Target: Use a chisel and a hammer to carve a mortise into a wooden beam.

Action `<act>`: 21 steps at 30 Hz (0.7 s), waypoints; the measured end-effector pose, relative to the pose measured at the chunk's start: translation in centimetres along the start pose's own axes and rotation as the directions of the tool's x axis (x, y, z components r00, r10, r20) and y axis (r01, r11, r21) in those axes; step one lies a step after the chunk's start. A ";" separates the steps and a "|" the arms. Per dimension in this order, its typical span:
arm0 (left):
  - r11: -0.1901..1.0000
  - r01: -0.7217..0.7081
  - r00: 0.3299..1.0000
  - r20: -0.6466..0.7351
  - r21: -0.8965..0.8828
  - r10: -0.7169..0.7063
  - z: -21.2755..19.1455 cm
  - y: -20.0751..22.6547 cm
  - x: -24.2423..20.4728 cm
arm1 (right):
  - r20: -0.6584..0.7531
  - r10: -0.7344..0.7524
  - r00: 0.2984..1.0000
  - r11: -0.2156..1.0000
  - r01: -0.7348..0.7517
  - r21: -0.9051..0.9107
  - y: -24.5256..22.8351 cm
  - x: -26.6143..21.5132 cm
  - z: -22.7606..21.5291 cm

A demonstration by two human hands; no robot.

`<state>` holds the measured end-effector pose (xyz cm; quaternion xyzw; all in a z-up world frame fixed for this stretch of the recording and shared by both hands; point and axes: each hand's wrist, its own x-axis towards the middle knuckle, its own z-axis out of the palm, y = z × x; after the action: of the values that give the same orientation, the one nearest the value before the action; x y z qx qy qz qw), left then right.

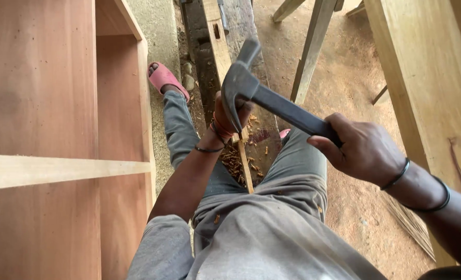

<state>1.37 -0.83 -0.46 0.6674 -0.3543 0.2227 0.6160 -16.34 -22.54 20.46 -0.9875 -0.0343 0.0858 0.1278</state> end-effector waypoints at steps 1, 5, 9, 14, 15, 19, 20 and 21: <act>1.000 -0.002 1.000 -0.004 0.002 0.002 -0.2 0.4 0.3 | -0.001 -0.004 1.000 1.000 0.004 -0.003 0.2 -0.2 0.0; 0.990 0.134 0.988 0.077 -0.042 -0.131 -1.0 2.4 0.6 | -0.379 -0.044 0.924 0.968 0.132 0.211 0.5 -0.8 0.2; 0.957 0.255 0.965 0.108 -0.139 -0.241 -0.9 1.5 -0.1 | -0.496 -0.156 0.854 0.852 0.370 0.370 0.2 0.3 1.4; 0.998 -0.052 0.997 0.047 -0.044 0.054 0.0 -0.8 -1.3 | 0.045 0.008 0.999 0.999 -0.007 -0.038 -0.4 0.5 0.1; 0.993 -0.010 0.999 0.046 -0.119 0.016 0.0 -0.7 -1.5 | 0.017 -0.026 1.000 0.998 0.027 -0.065 -0.3 0.5 -0.3; 0.850 -0.340 0.910 -0.088 0.402 0.406 -0.9 1.0 -0.6 | -0.173 -0.111 0.979 0.987 0.128 0.092 0.3 -0.2 0.3; 0.995 -0.054 0.998 -0.004 0.084 0.055 -1.3 2.1 -0.2 | -0.319 -0.127 0.939 0.971 0.184 0.152 0.1 -0.5 0.3; 0.940 0.281 0.951 0.193 -0.196 -0.244 -1.7 3.0 0.7 | -0.468 -0.132 0.874 0.949 0.248 0.194 0.0 -0.5 0.1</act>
<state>-0.16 0.71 2.30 0.6522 -0.3346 0.0414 0.6790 -16.83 -22.60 20.48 -0.9482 -0.0905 -0.1539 0.2626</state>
